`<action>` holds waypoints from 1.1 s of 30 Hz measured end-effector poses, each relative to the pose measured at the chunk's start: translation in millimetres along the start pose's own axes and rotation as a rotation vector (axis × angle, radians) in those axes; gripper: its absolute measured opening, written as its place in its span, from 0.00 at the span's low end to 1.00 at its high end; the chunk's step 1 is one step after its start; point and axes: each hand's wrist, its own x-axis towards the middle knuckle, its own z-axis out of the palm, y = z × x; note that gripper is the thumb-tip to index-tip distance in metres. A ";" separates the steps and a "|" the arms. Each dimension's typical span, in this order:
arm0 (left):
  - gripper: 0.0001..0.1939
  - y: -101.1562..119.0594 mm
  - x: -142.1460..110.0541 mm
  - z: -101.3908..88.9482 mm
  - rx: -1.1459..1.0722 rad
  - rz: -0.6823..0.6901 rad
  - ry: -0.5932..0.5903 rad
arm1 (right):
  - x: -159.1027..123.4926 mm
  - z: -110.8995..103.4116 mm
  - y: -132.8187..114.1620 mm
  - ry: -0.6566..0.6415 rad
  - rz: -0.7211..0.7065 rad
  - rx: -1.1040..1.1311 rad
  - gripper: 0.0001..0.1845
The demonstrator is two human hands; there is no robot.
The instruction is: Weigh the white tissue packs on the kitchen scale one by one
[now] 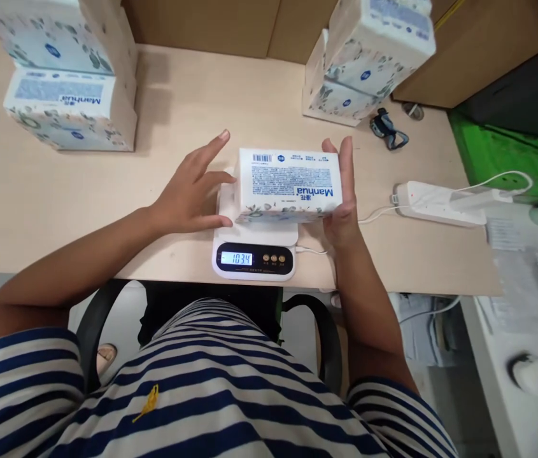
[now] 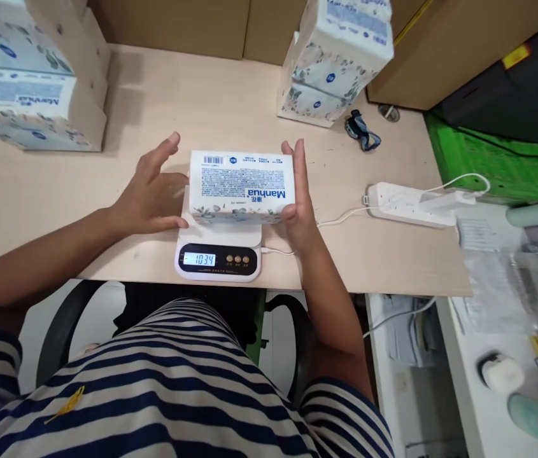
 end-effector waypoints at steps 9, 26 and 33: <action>0.58 -21.9 3.7 5.3 -0.157 -0.001 0.079 | -3.8 2.6 9.6 0.043 -0.069 0.052 0.81; 0.50 -56.1 -9.6 12.1 -0.177 0.062 0.142 | -0.8 15.6 9.6 -0.010 -0.068 -0.026 0.84; 0.46 -58.2 -10.2 21.8 -0.205 0.036 0.096 | 8.3 -6.5 10.5 0.183 0.085 0.013 0.69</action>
